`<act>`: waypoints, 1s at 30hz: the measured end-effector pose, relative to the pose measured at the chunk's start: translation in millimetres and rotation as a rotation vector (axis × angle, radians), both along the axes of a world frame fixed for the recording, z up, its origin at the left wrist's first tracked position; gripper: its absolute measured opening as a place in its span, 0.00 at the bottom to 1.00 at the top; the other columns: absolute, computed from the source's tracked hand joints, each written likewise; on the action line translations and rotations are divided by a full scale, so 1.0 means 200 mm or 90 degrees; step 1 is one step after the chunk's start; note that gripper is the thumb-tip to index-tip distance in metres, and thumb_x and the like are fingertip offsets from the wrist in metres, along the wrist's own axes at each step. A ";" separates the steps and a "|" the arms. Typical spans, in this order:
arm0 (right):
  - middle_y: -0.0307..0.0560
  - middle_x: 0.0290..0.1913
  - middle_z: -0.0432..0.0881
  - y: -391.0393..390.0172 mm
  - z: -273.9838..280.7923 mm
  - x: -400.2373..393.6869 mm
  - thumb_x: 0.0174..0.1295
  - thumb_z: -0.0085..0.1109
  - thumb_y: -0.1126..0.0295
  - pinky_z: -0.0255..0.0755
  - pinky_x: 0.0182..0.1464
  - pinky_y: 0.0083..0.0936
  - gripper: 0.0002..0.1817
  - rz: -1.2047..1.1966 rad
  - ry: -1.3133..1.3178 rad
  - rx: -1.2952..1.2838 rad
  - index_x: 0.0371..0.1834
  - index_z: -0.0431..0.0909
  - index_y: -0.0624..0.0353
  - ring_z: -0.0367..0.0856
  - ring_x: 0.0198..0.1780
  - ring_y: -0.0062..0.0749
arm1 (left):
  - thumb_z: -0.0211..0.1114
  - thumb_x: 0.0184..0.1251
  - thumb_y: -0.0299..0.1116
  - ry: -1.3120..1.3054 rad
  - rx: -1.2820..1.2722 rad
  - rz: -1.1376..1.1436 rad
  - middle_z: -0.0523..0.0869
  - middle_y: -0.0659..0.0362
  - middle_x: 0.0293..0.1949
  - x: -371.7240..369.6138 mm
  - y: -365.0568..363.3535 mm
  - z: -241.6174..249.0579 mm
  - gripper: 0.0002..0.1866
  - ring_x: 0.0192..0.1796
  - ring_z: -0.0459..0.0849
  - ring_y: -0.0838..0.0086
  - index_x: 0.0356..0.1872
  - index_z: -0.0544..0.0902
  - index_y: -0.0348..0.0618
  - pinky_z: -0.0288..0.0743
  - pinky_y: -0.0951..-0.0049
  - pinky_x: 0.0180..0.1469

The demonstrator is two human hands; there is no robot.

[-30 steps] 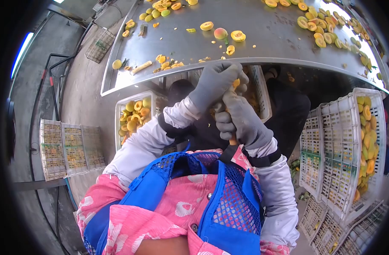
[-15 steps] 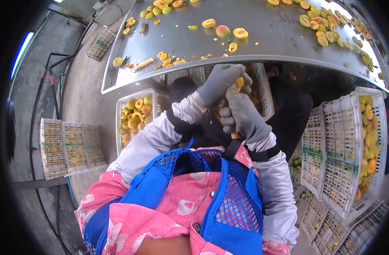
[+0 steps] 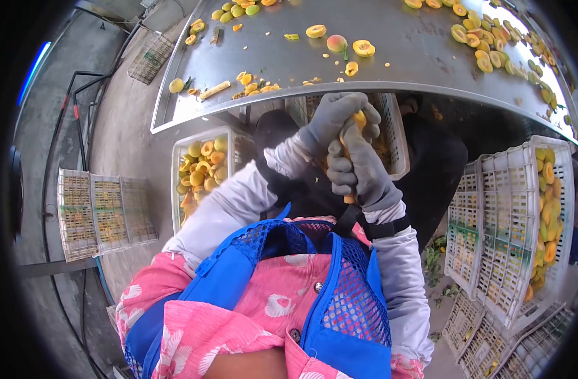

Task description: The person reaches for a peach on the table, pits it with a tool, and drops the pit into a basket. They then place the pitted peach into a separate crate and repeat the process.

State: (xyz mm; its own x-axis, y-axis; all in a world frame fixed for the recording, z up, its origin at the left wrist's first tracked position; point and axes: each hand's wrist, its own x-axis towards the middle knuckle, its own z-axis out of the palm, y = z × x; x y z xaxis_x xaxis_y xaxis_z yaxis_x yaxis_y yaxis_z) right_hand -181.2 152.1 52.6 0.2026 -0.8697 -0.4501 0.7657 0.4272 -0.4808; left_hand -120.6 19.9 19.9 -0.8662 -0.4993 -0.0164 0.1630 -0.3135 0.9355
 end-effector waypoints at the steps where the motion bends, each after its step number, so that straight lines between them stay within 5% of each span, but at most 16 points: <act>1: 0.25 0.18 0.53 -0.01 -0.01 0.00 0.68 0.43 0.33 0.45 0.16 0.15 0.28 -0.007 0.031 0.008 0.32 0.65 0.48 0.47 0.15 0.12 | 0.53 0.71 0.39 -0.024 0.084 0.077 0.86 0.51 0.30 0.01 0.03 0.00 0.18 0.28 0.85 0.67 0.36 0.82 0.32 0.82 0.70 0.32; 3: 0.25 0.18 0.53 -0.01 -0.03 0.02 0.68 0.42 0.33 0.46 0.16 0.15 0.28 0.002 0.057 -0.014 0.32 0.65 0.49 0.47 0.14 0.12 | 0.52 0.72 0.40 -0.052 0.171 0.154 0.86 0.51 0.30 0.03 0.02 -0.06 0.18 0.28 0.85 0.67 0.37 0.81 0.32 0.81 0.70 0.33; 5: 0.25 0.18 0.52 0.00 -0.06 0.05 0.69 0.41 0.33 0.46 0.16 0.15 0.28 0.021 0.082 -0.028 0.31 0.65 0.49 0.47 0.14 0.13 | 0.52 0.73 0.42 0.192 0.540 0.304 0.85 0.49 0.33 0.10 -0.05 -0.23 0.18 0.30 0.84 0.67 0.40 0.79 0.34 0.80 0.70 0.35; 7: 0.24 0.18 0.52 -0.05 -0.06 0.07 0.69 0.43 0.34 0.44 0.16 0.14 0.26 0.005 0.088 0.024 0.31 0.66 0.46 0.45 0.14 0.11 | 0.56 0.71 0.38 0.135 0.462 0.342 0.84 0.51 0.30 0.32 -0.09 -0.18 0.14 0.30 0.85 0.65 0.39 0.80 0.34 0.81 0.67 0.33; 10: 0.26 0.18 0.53 -0.07 -0.12 0.03 0.70 0.40 0.34 0.48 0.17 0.15 0.28 0.041 0.119 0.038 0.31 0.66 0.48 0.48 0.14 0.13 | 0.56 0.71 0.37 0.073 0.137 0.639 0.85 0.51 0.33 0.79 -0.14 -0.21 0.13 0.34 0.86 0.64 0.40 0.80 0.36 0.79 0.66 0.33; 11: 0.26 0.18 0.54 -0.08 -0.14 0.01 0.70 0.40 0.34 0.50 0.18 0.16 0.28 0.040 0.148 0.035 0.31 0.66 0.49 0.48 0.14 0.14 | 0.61 0.68 0.37 -0.137 -0.177 0.730 0.86 0.49 0.38 1.05 -0.24 -0.32 0.13 0.40 0.87 0.62 0.41 0.83 0.36 0.80 0.64 0.40; 12: 0.29 0.18 0.58 -0.09 -0.17 -0.03 0.70 0.39 0.34 0.55 0.19 0.18 0.30 0.053 0.164 0.057 0.34 0.68 0.52 0.52 0.15 0.15 | 0.65 0.62 0.32 -0.567 -0.449 0.848 0.86 0.47 0.42 1.30 -0.31 -0.36 0.12 0.45 0.85 0.60 0.43 0.84 0.35 0.79 0.63 0.49; 13: 0.29 0.18 0.58 -0.09 -0.20 -0.03 0.70 0.39 0.34 0.55 0.19 0.18 0.30 0.042 0.157 0.064 0.34 0.68 0.52 0.52 0.15 0.15 | 0.67 0.57 0.28 -0.666 -0.502 0.969 0.86 0.47 0.45 1.37 -0.30 -0.30 0.14 0.47 0.84 0.58 0.45 0.85 0.36 0.76 0.63 0.54; 16: 0.34 0.20 0.67 -0.06 -0.35 0.02 0.70 0.45 0.38 0.63 0.20 0.21 0.28 0.060 0.260 0.094 0.42 0.70 0.56 0.63 0.17 0.17 | 0.67 0.59 0.28 -0.541 -0.682 0.932 0.86 0.48 0.46 1.21 -0.33 -0.12 0.13 0.49 0.83 0.58 0.46 0.85 0.39 0.76 0.65 0.55; 18: 0.36 0.21 0.70 0.00 -0.34 0.06 0.71 0.48 0.42 0.67 0.20 0.22 0.24 0.092 0.288 0.146 0.41 0.71 0.55 0.68 0.17 0.20 | 0.67 0.60 0.30 -0.502 -0.703 0.735 0.86 0.52 0.47 0.85 -0.39 -0.06 0.13 0.49 0.84 0.62 0.46 0.85 0.41 0.75 0.68 0.57; 19: 0.36 0.22 0.71 0.04 -0.36 0.07 0.71 0.49 0.44 0.68 0.19 0.23 0.22 0.100 0.303 0.163 0.40 0.72 0.55 0.68 0.17 0.20 | 0.67 0.61 0.30 -0.409 -0.942 0.587 0.86 0.53 0.46 0.74 -0.52 -0.18 0.12 0.50 0.84 0.65 0.46 0.85 0.41 0.75 0.68 0.56; 21: 0.36 0.22 0.72 0.09 -0.41 0.04 0.72 0.48 0.46 0.66 0.19 0.23 0.21 0.073 0.207 0.165 0.39 0.73 0.54 0.68 0.16 0.21 | 0.66 0.63 0.32 -0.381 -0.663 0.443 0.84 0.52 0.48 0.34 -0.50 -0.08 0.15 0.51 0.84 0.63 0.49 0.83 0.40 0.76 0.68 0.55; 23: 0.35 0.21 0.71 0.14 -0.50 0.01 0.73 0.48 0.47 0.66 0.20 0.22 0.20 -0.023 0.383 0.034 0.40 0.73 0.53 0.68 0.17 0.20 | 0.68 0.62 0.37 -0.288 -0.543 0.377 0.82 0.50 0.52 0.08 -0.62 -0.11 0.20 0.52 0.83 0.60 0.54 0.81 0.41 0.76 0.65 0.55; 25: 0.35 0.21 0.71 0.10 -0.45 -0.07 0.73 0.48 0.47 0.66 0.21 0.22 0.20 -0.053 0.259 0.156 0.40 0.73 0.54 0.69 0.18 0.19 | 0.68 0.62 0.36 -0.394 -0.682 0.372 0.82 0.51 0.53 -0.13 -0.78 -0.11 0.22 0.53 0.84 0.63 0.57 0.79 0.44 0.77 0.69 0.53; 29: 0.36 0.22 0.73 0.04 -0.39 -0.21 0.72 0.49 0.47 0.67 0.21 0.22 0.20 -0.068 0.331 0.213 0.41 0.73 0.55 0.70 0.18 0.20 | 0.70 0.60 0.41 -0.516 -0.830 0.346 0.82 0.50 0.54 -0.39 -1.00 -0.13 0.28 0.54 0.82 0.57 0.61 0.75 0.46 0.76 0.64 0.56; 30: 0.36 0.21 0.71 0.02 -0.38 -0.23 0.73 0.49 0.49 0.68 0.21 0.22 0.19 -0.080 0.427 0.094 0.41 0.72 0.56 0.70 0.18 0.21 | 0.69 0.59 0.43 -0.585 -0.863 0.220 0.81 0.50 0.54 -0.42 -1.04 -0.12 0.29 0.54 0.82 0.55 0.62 0.75 0.47 0.76 0.62 0.56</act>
State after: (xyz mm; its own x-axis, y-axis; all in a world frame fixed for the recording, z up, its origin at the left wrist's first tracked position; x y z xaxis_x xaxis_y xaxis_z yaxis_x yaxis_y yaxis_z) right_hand -226.7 155.9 -24.0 -0.2584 -0.7882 -0.5586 0.3720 0.4524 -0.8105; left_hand -204.9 -187.7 -3.8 -0.6677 -0.7286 0.1529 -0.6717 0.6782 0.2983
